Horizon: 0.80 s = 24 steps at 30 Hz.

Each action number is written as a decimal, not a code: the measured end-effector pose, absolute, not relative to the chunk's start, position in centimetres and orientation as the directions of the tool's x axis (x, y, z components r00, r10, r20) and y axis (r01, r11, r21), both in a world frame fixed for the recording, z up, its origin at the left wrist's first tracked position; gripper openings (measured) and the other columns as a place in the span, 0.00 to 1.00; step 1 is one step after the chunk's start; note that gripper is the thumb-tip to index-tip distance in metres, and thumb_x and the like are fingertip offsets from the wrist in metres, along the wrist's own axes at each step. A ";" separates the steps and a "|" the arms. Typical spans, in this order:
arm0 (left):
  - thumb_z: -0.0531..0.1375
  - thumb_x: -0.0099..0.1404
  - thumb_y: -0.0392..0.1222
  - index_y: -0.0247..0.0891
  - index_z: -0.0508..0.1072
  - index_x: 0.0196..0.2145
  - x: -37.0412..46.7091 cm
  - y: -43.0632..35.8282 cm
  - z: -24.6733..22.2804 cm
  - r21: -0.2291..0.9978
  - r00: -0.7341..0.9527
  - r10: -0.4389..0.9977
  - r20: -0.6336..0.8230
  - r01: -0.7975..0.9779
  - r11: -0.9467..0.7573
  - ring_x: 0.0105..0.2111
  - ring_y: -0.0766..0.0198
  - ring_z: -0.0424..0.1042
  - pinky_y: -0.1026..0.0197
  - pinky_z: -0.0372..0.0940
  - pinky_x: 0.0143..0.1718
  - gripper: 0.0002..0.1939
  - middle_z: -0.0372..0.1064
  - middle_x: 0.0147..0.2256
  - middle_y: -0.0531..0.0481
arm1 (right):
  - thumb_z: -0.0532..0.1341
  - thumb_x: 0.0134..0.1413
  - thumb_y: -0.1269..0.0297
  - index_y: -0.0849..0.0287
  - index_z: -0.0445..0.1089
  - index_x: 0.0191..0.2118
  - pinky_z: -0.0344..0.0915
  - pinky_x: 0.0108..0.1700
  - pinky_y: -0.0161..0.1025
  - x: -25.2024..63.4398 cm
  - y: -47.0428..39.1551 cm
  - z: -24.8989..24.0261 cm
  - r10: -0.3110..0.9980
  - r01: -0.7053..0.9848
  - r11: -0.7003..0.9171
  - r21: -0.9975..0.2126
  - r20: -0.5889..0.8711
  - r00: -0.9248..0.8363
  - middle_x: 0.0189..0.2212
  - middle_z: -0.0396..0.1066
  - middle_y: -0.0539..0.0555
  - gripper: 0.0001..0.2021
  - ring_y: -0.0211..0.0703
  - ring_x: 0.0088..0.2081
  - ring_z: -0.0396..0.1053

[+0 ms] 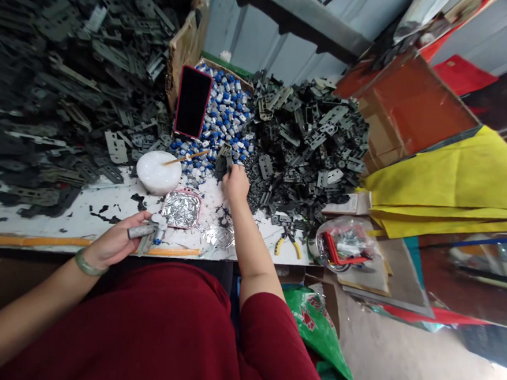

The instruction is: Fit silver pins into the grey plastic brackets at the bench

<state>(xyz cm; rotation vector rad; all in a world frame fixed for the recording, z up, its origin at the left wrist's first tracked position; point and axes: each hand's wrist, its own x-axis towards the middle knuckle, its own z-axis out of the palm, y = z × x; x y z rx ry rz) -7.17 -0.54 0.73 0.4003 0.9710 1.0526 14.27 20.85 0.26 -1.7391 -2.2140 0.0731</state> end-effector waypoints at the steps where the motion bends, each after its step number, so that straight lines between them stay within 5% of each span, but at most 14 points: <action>1: 0.67 0.50 0.42 0.38 0.69 0.34 -7.1 -0.6 0.6 0.692 0.134 0.869 -0.476 -0.553 0.464 0.22 0.68 0.67 0.67 0.64 0.24 0.14 0.69 0.25 0.53 | 0.49 0.57 0.70 0.61 0.66 0.48 0.64 0.42 0.43 14.5 20.8 0.4 0.952 0.933 0.258 -0.250 0.228 -0.202 0.44 0.66 0.63 0.16 0.51 0.43 0.65; 8: 0.66 0.52 0.41 0.38 0.70 0.35 -7.4 -1.2 0.1 0.705 0.049 0.869 -0.492 -0.563 0.431 0.18 0.70 0.62 0.67 0.61 0.22 0.13 0.67 0.22 0.55 | 0.49 0.60 0.67 0.57 0.67 0.53 0.65 0.43 0.39 16.2 18.3 2.9 0.902 0.840 0.412 -0.354 0.290 -0.320 0.43 0.63 0.59 0.18 0.46 0.43 0.66; 11: 0.66 0.52 0.41 0.37 0.69 0.34 -7.0 -1.1 0.1 0.735 0.015 0.883 -0.470 -0.547 0.401 0.20 0.70 0.64 0.67 0.61 0.24 0.13 0.67 0.23 0.55 | 0.54 0.57 0.65 0.55 0.66 0.54 0.65 0.43 0.41 15.7 15.7 3.7 0.887 0.728 0.460 -0.508 0.287 -0.361 0.39 0.67 0.56 0.18 0.44 0.40 0.67; 16: 0.66 0.52 0.43 0.36 0.69 0.35 -5.8 -0.8 0.2 0.800 -0.004 0.909 -0.418 -0.475 0.366 0.25 0.68 0.68 0.67 0.63 0.27 0.15 0.71 0.26 0.53 | 0.65 0.45 0.56 0.58 0.68 0.38 0.65 0.29 0.35 13.6 11.3 4.0 0.844 0.332 0.090 -0.939 -0.105 -0.526 0.26 0.68 0.48 0.16 0.36 0.26 0.64; 20: 0.68 0.48 0.42 0.38 0.67 0.37 -5.1 -1.0 0.3 0.826 0.030 0.916 -0.399 -0.423 0.373 0.29 0.64 0.71 0.63 0.66 0.30 0.20 0.73 0.31 0.51 | 0.68 0.37 0.51 0.58 0.65 0.33 0.60 0.21 0.31 11.7 8.9 3.0 0.621 0.245 -0.247 -0.937 -0.348 -0.703 0.20 0.64 0.44 0.20 0.32 0.19 0.59; 24: 0.64 0.53 0.47 0.38 0.67 0.38 -5.1 -1.4 0.5 0.841 0.073 0.918 -0.391 -0.376 0.388 0.29 0.62 0.71 0.62 0.66 0.30 0.18 0.73 0.31 0.51 | 0.68 0.38 0.51 0.58 0.65 0.32 0.60 0.23 0.32 10.6 8.1 2.2 0.687 0.300 -0.157 -0.941 -0.322 -0.651 0.21 0.63 0.45 0.20 0.33 0.22 0.60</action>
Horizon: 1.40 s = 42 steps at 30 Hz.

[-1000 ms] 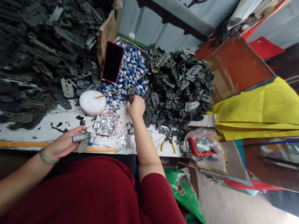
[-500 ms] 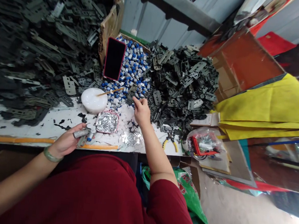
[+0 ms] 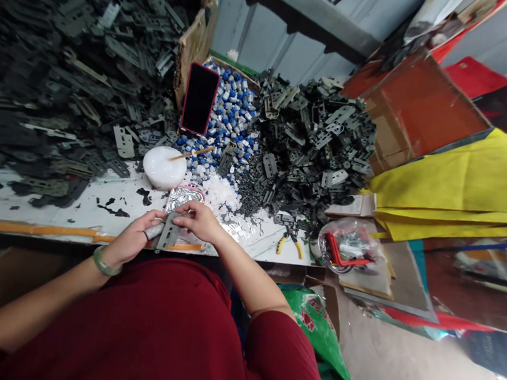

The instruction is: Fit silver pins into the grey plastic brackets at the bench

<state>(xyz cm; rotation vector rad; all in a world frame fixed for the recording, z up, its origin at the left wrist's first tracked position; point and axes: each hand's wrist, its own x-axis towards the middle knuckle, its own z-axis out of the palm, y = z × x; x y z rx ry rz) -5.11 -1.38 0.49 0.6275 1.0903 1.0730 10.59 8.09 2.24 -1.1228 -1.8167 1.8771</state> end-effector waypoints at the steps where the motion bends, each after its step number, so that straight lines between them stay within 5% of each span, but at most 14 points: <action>1: 0.63 0.55 0.49 0.38 0.67 0.39 -5.1 -1.5 0.6 0.846 0.080 0.919 -0.387 -0.365 0.388 0.28 0.62 0.71 0.61 0.66 0.30 0.18 0.72 0.31 0.51 | 0.68 0.38 0.51 0.59 0.65 0.32 0.60 0.26 0.32 10.5 8.0 2.2 0.707 0.310 -0.106 -0.945 -0.291 -0.644 0.23 0.64 0.45 0.19 0.33 0.24 0.60; 5: 0.66 0.51 0.44 0.37 0.66 0.40 -5.0 -1.6 0.7 0.900 0.075 0.943 -0.325 -0.283 0.332 0.33 0.61 0.72 0.60 0.66 0.36 0.20 0.73 0.34 0.49 | 0.68 0.40 0.50 0.59 0.66 0.33 0.59 0.31 0.33 10.8 7.9 2.2 0.740 0.340 0.033 -0.940 -0.205 -0.640 0.26 0.64 0.46 0.20 0.33 0.28 0.60; 12: 0.61 0.57 0.38 0.37 0.66 0.44 -4.6 -2.2 0.6 0.974 0.123 0.973 -0.195 -0.092 0.207 0.39 0.60 0.71 0.59 0.64 0.42 0.16 0.73 0.40 0.47 | 0.58 0.48 0.39 0.59 0.60 0.26 0.52 0.28 0.32 11.6 6.2 0.3 0.620 0.291 -0.044 -0.956 -0.255 -0.742 0.21 0.56 0.45 0.24 0.33 0.25 0.54; 16: 0.60 0.59 0.40 0.38 0.67 0.44 -4.4 -2.6 0.5 0.980 0.093 0.975 -0.201 0.014 0.201 0.39 0.60 0.71 0.60 0.64 0.40 0.15 0.73 0.40 0.47 | 0.56 0.49 0.38 0.59 0.60 0.27 0.53 0.29 0.32 11.8 5.0 -0.3 0.679 0.263 -0.039 -0.964 -0.219 -0.701 0.22 0.57 0.45 0.25 0.33 0.26 0.54; 19: 0.63 0.56 0.41 0.37 0.68 0.43 -4.1 -2.4 0.4 0.961 0.111 0.959 -0.260 -0.067 0.268 0.36 0.60 0.72 0.60 0.64 0.37 0.17 0.74 0.37 0.47 | 0.54 0.54 0.42 0.60 0.62 0.29 0.55 0.31 0.32 13.3 5.9 0.1 0.601 0.343 0.052 -0.938 -0.245 -0.761 0.23 0.59 0.46 0.22 0.34 0.27 0.57; 21: 0.65 0.53 0.42 0.37 0.69 0.42 -3.9 -2.1 0.3 0.925 0.125 0.940 -0.317 -0.177 0.335 0.35 0.60 0.71 0.61 0.64 0.35 0.18 0.74 0.36 0.47 | 0.53 0.59 0.48 0.60 0.65 0.29 0.57 0.33 0.33 15.1 7.3 0.4 0.632 0.514 0.197 -0.835 -0.293 -0.718 0.25 0.63 0.48 0.19 0.36 0.29 0.61; 24: 0.67 0.50 0.41 0.36 0.71 0.38 -3.6 -1.7 0.3 0.863 0.081 0.915 -0.396 -0.306 0.401 0.31 0.63 0.70 0.64 0.64 0.32 0.17 0.74 0.33 0.49 | 0.54 0.61 0.61 0.60 0.68 0.32 0.58 0.37 0.35 18.2 9.5 0.3 0.866 0.862 0.321 -0.391 -0.247 -0.435 0.31 0.68 0.55 0.11 0.42 0.37 0.65; 26: 0.68 0.48 0.41 0.36 0.72 0.36 -3.6 -1.5 0.3 0.803 0.073 0.886 -0.458 -0.394 0.447 0.29 0.65 0.70 0.65 0.64 0.30 0.17 0.73 0.31 0.50 | 0.55 0.59 0.67 0.60 0.70 0.36 0.58 0.39 0.36 19.8 10.5 -0.2 0.935 0.948 0.294 -0.124 -0.170 -0.312 0.36 0.69 0.58 0.07 0.45 0.40 0.65; 28: 0.69 0.47 0.41 0.35 0.73 0.36 -3.6 -1.3 0.2 0.705 0.108 0.844 -0.526 -0.499 0.503 0.27 0.67 0.70 0.66 0.64 0.29 0.17 0.73 0.30 0.50 | 0.54 0.58 0.71 0.60 0.71 0.39 0.58 0.40 0.37 20.8 10.9 -0.9 0.937 0.950 0.312 -0.027 -0.160 -0.312 0.38 0.70 0.60 0.09 0.46 0.42 0.66; 31: 0.68 0.48 0.39 0.33 0.75 0.37 -3.7 -1.1 0.2 0.564 0.167 0.790 -0.590 -0.615 0.551 0.26 0.66 0.71 0.67 0.65 0.28 0.17 0.75 0.29 0.49 | 0.54 0.57 0.72 0.60 0.72 0.39 0.59 0.40 0.37 21.1 10.9 -1.5 0.936 0.943 0.321 -0.084 -0.124 -0.329 0.37 0.71 0.59 0.10 0.45 0.41 0.67; 35: 0.65 0.51 0.35 0.32 0.75 0.38 -3.8 -0.7 0.1 0.463 0.242 0.752 -0.613 -0.662 0.590 0.23 0.68 0.69 0.70 0.61 0.19 0.13 0.76 0.29 0.44 | 0.56 0.53 0.73 0.59 0.72 0.37 0.62 0.40 0.35 19.9 10.2 -1.8 0.940 0.898 0.303 -0.319 -0.055 -0.337 0.34 0.72 0.54 0.09 0.42 0.37 0.68; 42: 0.63 0.53 0.34 0.32 0.75 0.38 -3.3 -0.1 -0.5 0.476 0.256 0.798 -0.546 -0.689 0.547 0.22 0.69 0.68 0.69 0.63 0.21 0.12 0.77 0.33 0.44 | 0.56 0.51 0.75 0.58 0.72 0.38 0.62 0.39 0.34 17.6 9.3 -1.6 0.905 0.806 0.342 -0.483 -0.060 -0.421 0.33 0.72 0.53 0.10 0.39 0.35 0.68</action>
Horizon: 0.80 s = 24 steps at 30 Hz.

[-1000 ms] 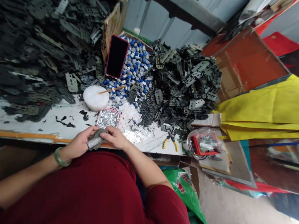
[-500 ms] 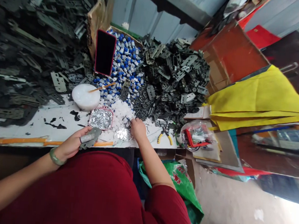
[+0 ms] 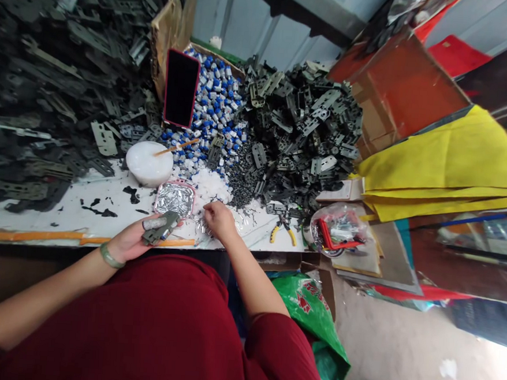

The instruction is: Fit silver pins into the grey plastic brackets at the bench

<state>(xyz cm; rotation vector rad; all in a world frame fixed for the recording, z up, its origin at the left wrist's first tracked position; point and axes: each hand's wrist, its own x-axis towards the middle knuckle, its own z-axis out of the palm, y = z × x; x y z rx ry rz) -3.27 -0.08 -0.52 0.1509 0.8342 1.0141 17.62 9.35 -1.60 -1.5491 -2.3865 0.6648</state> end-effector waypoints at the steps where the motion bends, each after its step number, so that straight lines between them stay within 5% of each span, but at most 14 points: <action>1: 0.63 0.54 0.35 0.32 0.75 0.38 -3.3 -0.1 -0.7 0.488 0.251 0.802 -0.543 -0.683 0.544 0.23 0.69 0.69 0.69 0.64 0.23 0.12 0.77 0.33 0.44 | 0.56 0.52 0.74 0.59 0.72 0.38 0.62 0.40 0.35 17.6 9.3 -1.4 0.906 0.812 0.343 -0.472 -0.060 -0.418 0.34 0.72 0.53 0.10 0.40 0.36 0.68; 7: 0.66 0.52 0.38 0.32 0.75 0.40 -4.1 -0.6 -1.4 0.588 0.169 0.832 -0.529 -0.634 0.502 0.32 0.64 0.74 0.65 0.66 0.32 0.16 0.76 0.33 0.45 | 0.56 0.56 0.71 0.59 0.72 0.37 0.61 0.41 0.36 17.6 8.6 -0.7 0.881 0.844 0.413 -0.343 -0.082 -0.465 0.34 0.71 0.55 0.08 0.43 0.40 0.67; 11: 0.67 0.51 0.38 0.33 0.74 0.40 -4.5 -0.9 -1.3 0.601 0.129 0.825 -0.550 -0.626 0.498 0.31 0.64 0.73 0.65 0.66 0.34 0.18 0.76 0.32 0.46 | 0.56 0.59 0.62 0.60 0.72 0.35 0.58 0.39 0.38 15.9 7.9 -1.3 0.847 0.846 0.503 -0.177 -0.092 -0.523 0.33 0.71 0.58 0.09 0.46 0.39 0.65; 15: 0.67 0.50 0.40 0.32 0.75 0.38 -4.4 -1.1 -1.1 0.620 0.134 0.832 -0.538 -0.606 0.499 0.29 0.65 0.71 0.65 0.64 0.31 0.17 0.75 0.31 0.47 | 0.54 0.60 0.64 0.61 0.73 0.34 0.57 0.38 0.40 14.6 8.0 -1.9 0.825 0.835 0.545 -0.069 -0.131 -0.550 0.31 0.71 0.60 0.12 0.48 0.39 0.64; 20: 0.67 0.49 0.42 0.32 0.74 0.37 -4.1 -1.1 -1.0 0.650 0.143 0.841 -0.522 -0.572 0.501 0.25 0.68 0.68 0.66 0.61 0.27 0.17 0.73 0.28 0.49 | 0.55 0.57 0.68 0.61 0.73 0.35 0.56 0.37 0.40 14.7 8.1 -2.1 0.837 0.844 0.529 -0.081 -0.114 -0.536 0.30 0.71 0.59 0.09 0.48 0.39 0.63; 24: 0.68 0.49 0.42 0.33 0.74 0.37 -3.8 -0.9 -0.9 0.636 0.166 0.838 -0.519 -0.580 0.509 0.25 0.69 0.68 0.67 0.61 0.28 0.17 0.73 0.28 0.50 | 0.57 0.55 0.69 0.59 0.74 0.37 0.58 0.39 0.39 14.9 7.6 -1.9 0.862 0.850 0.485 -0.203 -0.051 -0.504 0.31 0.71 0.57 0.08 0.47 0.39 0.64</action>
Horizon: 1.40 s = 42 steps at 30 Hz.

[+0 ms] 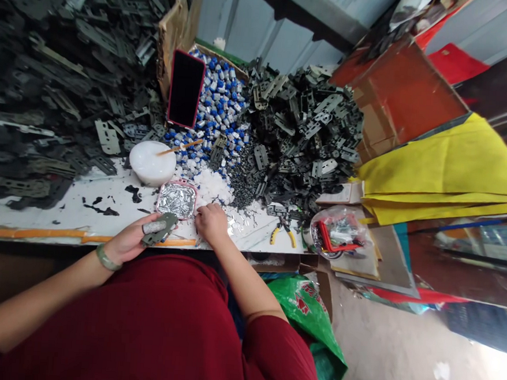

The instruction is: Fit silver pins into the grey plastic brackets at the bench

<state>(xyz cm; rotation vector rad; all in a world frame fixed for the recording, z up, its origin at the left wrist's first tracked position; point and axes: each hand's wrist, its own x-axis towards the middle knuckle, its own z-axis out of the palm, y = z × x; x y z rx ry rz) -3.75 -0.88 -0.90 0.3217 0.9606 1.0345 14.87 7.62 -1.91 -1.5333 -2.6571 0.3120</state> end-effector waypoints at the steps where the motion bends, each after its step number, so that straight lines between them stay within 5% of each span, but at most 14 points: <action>1: 0.68 0.49 0.42 0.33 0.74 0.37 -3.6 -0.8 -0.9 0.628 0.172 0.840 -0.515 -0.590 0.507 0.26 0.69 0.68 0.67 0.62 0.29 0.17 0.73 0.28 0.50 | 0.57 0.55 0.68 0.59 0.74 0.38 0.59 0.40 0.39 14.8 7.5 -1.8 0.866 0.841 0.478 -0.254 -0.025 -0.500 0.32 0.71 0.57 0.09 0.46 0.39 0.64; 6: 0.68 0.48 0.40 0.35 0.74 0.34 -3.1 0.0 -1.1 0.555 0.179 0.837 -0.517 -0.675 0.487 0.24 0.69 0.67 0.67 0.63 0.28 0.14 0.72 0.26 0.51 | 0.58 0.56 0.65 0.58 0.74 0.39 0.60 0.43 0.38 14.0 6.9 -1.5 0.828 0.725 0.524 -0.446 0.066 -0.557 0.31 0.71 0.56 0.09 0.44 0.38 0.65; 10: 0.66 0.49 0.39 0.36 0.73 0.32 -2.9 0.6 -1.4 0.537 0.163 0.827 -0.538 -0.690 0.485 0.20 0.70 0.63 0.68 0.57 0.20 0.11 0.69 0.24 0.53 | 0.58 0.56 0.65 0.58 0.74 0.39 0.61 0.43 0.39 13.5 6.9 -1.5 0.811 0.697 0.540 -0.472 0.069 -0.581 0.32 0.71 0.56 0.09 0.45 0.39 0.65; 18: 0.69 0.47 0.44 0.36 0.71 0.33 -2.3 0.7 -0.7 0.692 0.197 0.858 -0.474 -0.520 0.501 0.24 0.69 0.66 0.67 0.59 0.26 0.17 0.69 0.26 0.53 | 0.57 0.57 0.66 0.59 0.74 0.36 0.61 0.43 0.39 14.4 6.5 -2.1 0.829 0.721 0.487 -0.493 0.000 -0.560 0.31 0.71 0.57 0.08 0.44 0.39 0.65; 23: 0.69 0.46 0.42 0.37 0.68 0.33 -1.7 0.5 -0.9 0.830 0.171 0.897 -0.408 -0.340 0.443 0.30 0.64 0.69 0.63 0.63 0.34 0.18 0.71 0.30 0.52 | 0.55 0.58 0.64 0.59 0.72 0.37 0.63 0.40 0.38 15.3 6.4 -1.3 0.902 0.652 0.236 -0.721 -0.087 -0.423 0.32 0.72 0.54 0.09 0.41 0.35 0.67; 26: 0.68 0.46 0.39 0.37 0.67 0.34 -1.7 0.4 -1.6 0.891 0.147 0.922 -0.358 -0.239 0.385 0.32 0.63 0.70 0.62 0.63 0.36 0.17 0.72 0.31 0.51 | 0.54 0.60 0.62 0.59 0.70 0.38 0.64 0.41 0.39 15.1 6.1 0.2 0.863 0.504 0.267 -0.821 -0.030 -0.505 0.35 0.72 0.54 0.09 0.41 0.38 0.68; 31: 0.65 0.47 0.35 0.38 0.68 0.34 -2.3 -0.1 -2.3 0.928 0.101 0.936 -0.338 -0.126 0.349 0.32 0.61 0.69 0.61 0.63 0.35 0.15 0.71 0.29 0.52 | 0.54 0.60 0.65 0.59 0.70 0.35 0.59 0.50 0.47 13.2 4.8 0.7 0.789 0.558 0.531 -0.638 0.133 -0.599 0.39 0.71 0.60 0.08 0.48 0.46 0.63; 37: 0.63 0.52 0.40 0.37 0.70 0.35 -2.7 -0.4 -0.2 0.885 0.164 0.910 -0.382 -0.220 0.411 0.29 0.64 0.67 0.63 0.61 0.31 0.11 0.70 0.28 0.53 | 0.58 0.57 0.60 0.59 0.66 0.40 0.63 0.37 0.37 14.6 6.2 -1.2 0.862 0.518 0.180 -0.836 -0.120 -0.493 0.32 0.70 0.52 0.09 0.39 0.33 0.67; 42: 0.63 0.52 0.47 0.35 0.71 0.29 -2.7 -0.4 -0.1 0.733 0.184 0.835 -0.519 -0.406 0.545 0.22 0.67 0.63 0.65 0.57 0.24 0.12 0.67 0.23 0.53 | 0.56 0.58 0.62 0.58 0.69 0.32 0.59 0.38 0.37 18.8 10.1 -1.3 0.984 0.893 0.105 -0.438 -0.083 -0.156 0.32 0.70 0.54 0.08 0.42 0.36 0.66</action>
